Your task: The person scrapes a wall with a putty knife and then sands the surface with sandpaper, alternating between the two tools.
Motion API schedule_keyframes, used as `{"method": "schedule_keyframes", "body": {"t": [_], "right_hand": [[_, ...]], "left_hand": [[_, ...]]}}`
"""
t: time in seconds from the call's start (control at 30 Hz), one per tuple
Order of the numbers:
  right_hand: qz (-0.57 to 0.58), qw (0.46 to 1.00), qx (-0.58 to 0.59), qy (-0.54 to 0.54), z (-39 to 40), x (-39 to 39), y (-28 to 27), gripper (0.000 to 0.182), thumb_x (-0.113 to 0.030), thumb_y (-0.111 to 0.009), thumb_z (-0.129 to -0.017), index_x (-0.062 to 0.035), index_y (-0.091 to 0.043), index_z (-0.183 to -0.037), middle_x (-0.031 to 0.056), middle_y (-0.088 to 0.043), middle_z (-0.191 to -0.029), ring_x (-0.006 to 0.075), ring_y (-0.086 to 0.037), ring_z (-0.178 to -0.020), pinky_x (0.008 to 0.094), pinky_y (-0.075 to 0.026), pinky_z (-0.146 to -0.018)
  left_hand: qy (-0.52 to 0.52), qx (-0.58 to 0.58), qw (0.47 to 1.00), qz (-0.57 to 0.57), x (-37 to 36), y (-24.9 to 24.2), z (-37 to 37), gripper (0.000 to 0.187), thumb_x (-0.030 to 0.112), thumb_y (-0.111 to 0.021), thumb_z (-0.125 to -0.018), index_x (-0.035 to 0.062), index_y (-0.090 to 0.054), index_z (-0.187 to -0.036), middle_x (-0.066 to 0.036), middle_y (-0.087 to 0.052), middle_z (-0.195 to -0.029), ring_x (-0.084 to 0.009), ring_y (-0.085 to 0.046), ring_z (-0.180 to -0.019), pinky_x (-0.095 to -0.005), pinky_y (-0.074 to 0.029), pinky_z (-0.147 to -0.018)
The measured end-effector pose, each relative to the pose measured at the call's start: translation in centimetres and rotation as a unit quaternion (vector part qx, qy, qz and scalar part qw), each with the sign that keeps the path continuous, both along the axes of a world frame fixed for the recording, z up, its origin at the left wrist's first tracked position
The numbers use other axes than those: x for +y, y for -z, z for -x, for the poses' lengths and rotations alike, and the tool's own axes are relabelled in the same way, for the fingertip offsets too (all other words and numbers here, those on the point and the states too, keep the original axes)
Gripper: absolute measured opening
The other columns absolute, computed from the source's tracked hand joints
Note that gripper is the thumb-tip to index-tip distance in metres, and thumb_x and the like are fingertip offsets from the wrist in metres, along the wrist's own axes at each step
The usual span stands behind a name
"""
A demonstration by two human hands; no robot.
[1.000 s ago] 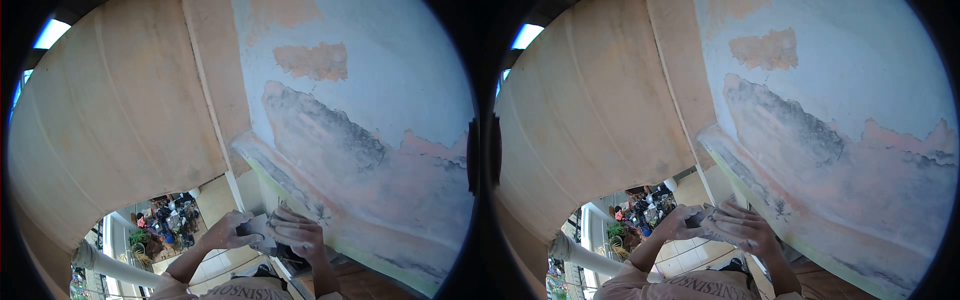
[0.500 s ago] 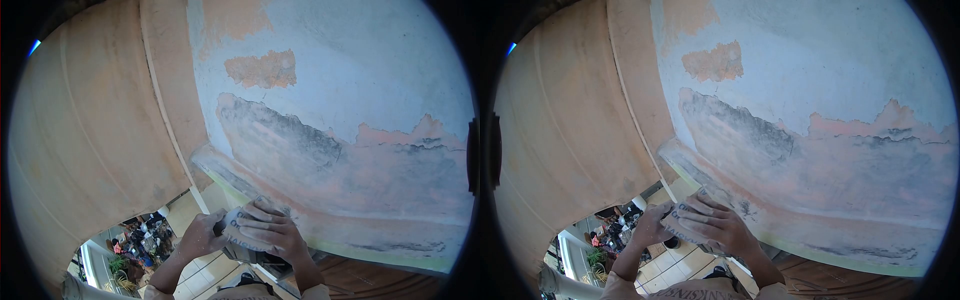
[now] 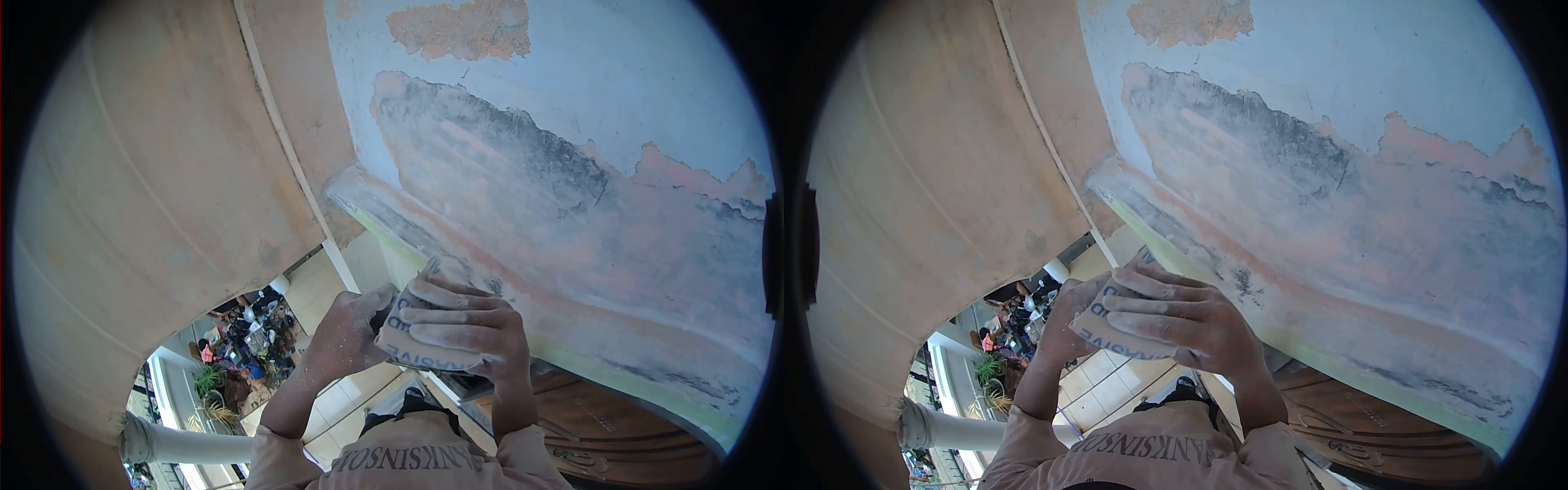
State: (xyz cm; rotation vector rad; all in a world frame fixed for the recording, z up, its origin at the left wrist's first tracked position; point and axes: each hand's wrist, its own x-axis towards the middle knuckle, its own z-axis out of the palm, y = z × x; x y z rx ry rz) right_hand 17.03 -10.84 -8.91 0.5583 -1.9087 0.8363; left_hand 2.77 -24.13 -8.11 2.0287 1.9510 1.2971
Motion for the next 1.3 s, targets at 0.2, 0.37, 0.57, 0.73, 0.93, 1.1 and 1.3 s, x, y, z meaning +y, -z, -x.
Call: {"method": "schedule_keyframes", "body": {"t": [0.2, 0.37, 0.57, 0.73, 0.93, 1.1, 1.3], "right_hand": [[0.027, 0.989, -0.052, 0.133, -0.8, 2.1, 0.4, 0.043, 0.0, -0.063, -0.067, -0.0093, -0.063, -0.108, 0.0057, -0.063, -0.116, 0.0265, -0.055, -0.114, 0.0435, -0.041, -0.102], [-0.05, 0.973, -0.069, 0.213, -0.6, 2.6, 1.5, 0.037, -0.006, -0.067, -0.068, -0.0087, -0.062, -0.105, 0.0094, -0.061, -0.117, 0.0254, -0.054, -0.116, 0.0427, -0.041, -0.103], [-0.135, 0.967, -0.072, 0.205, 0.6, 1.1, 1.0, 0.034, -0.013, -0.066, -0.072, -0.0065, -0.06, -0.105, 0.0092, -0.062, -0.115, 0.026, -0.054, -0.116, 0.0431, -0.042, -0.102], [-0.095, 0.979, -0.032, 0.176, 0.2, 0.6, 1.1, 0.04, -0.004, -0.066, -0.067, -0.0055, -0.059, -0.107, 0.0084, -0.061, -0.118, 0.026, -0.053, -0.117, 0.0436, -0.04, -0.103], [-0.031, 0.975, 0.011, 0.22, 0.9, 2.4, 1.8, 0.041, -0.001, -0.066, -0.067, -0.0076, -0.061, -0.107, 0.0079, -0.061, -0.117, 0.0252, -0.054, -0.115, 0.0417, -0.041, -0.102], [0.005, 0.969, -0.082, 0.232, 1.3, 3.1, 2.2, 0.037, -0.003, -0.062, -0.072, -0.0126, -0.063, -0.107, 0.007, -0.06, -0.12, 0.0248, -0.053, -0.117, 0.0425, -0.04, -0.104], [0.06, 0.99, -0.076, 0.103, 1.5, 1.7, 2.1, 0.036, -0.002, -0.062, -0.073, -0.0103, -0.062, -0.108, 0.0095, -0.063, -0.114, 0.0254, -0.053, -0.117, 0.0433, -0.04, -0.103]], "left_hand": [[-0.078, -0.024, 0.991, 0.11, -0.8, -1.2, -0.5, 0.038, 0.029, -0.081, -0.065, -0.0002, -0.061, -0.08, -0.015, -0.059, -0.061, -0.0223, -0.056, -0.05, -0.031, -0.043, -0.051], [-0.113, 0.039, 0.978, 0.172, -0.9, -1.2, 0.0, 0.037, 0.022, -0.075, -0.072, -0.0023, -0.059, -0.096, -0.017, -0.06, -0.061, -0.0316, -0.063, -0.057, -0.0338, -0.049, -0.054], [-0.114, 0.044, 0.981, 0.149, -0.6, -1.2, 0.0, 0.037, 0.021, -0.074, -0.068, 0.0002, -0.059, -0.095, -0.018, -0.059, -0.064, -0.034, -0.061, -0.06, -0.0377, -0.048, -0.057], [-0.075, 0.112, 0.991, -0.009, -0.3, 0.4, 0.6, 0.033, 0.024, -0.073, -0.071, 0.0008, -0.06, -0.09, -0.018, -0.059, -0.065, -0.0338, -0.06, -0.061, -0.0397, -0.048, -0.058], [-0.146, 0.059, 0.979, 0.132, 0.0, -0.2, 0.6, 0.043, 0.025, -0.076, -0.065, 0.0025, -0.061, -0.098, -0.015, -0.063, -0.08, -0.0299, -0.06, -0.065, -0.0369, -0.045, -0.06], [-0.096, 0.058, 0.99, 0.09, -0.6, 0.3, 1.3, 0.037, 0.022, -0.076, -0.069, 0.0015, -0.06, -0.095, -0.016, -0.058, -0.064, -0.0301, -0.056, -0.054, -0.0354, -0.045, -0.055], [-0.021, -0.015, 0.998, 0.05, -0.7, 0.8, 2.2, 0.034, 0.023, -0.08, -0.069, 0.0005, -0.059, -0.083, -0.011, -0.055, -0.058, -0.0197, -0.054, -0.048, -0.029, -0.044, -0.05]]}}
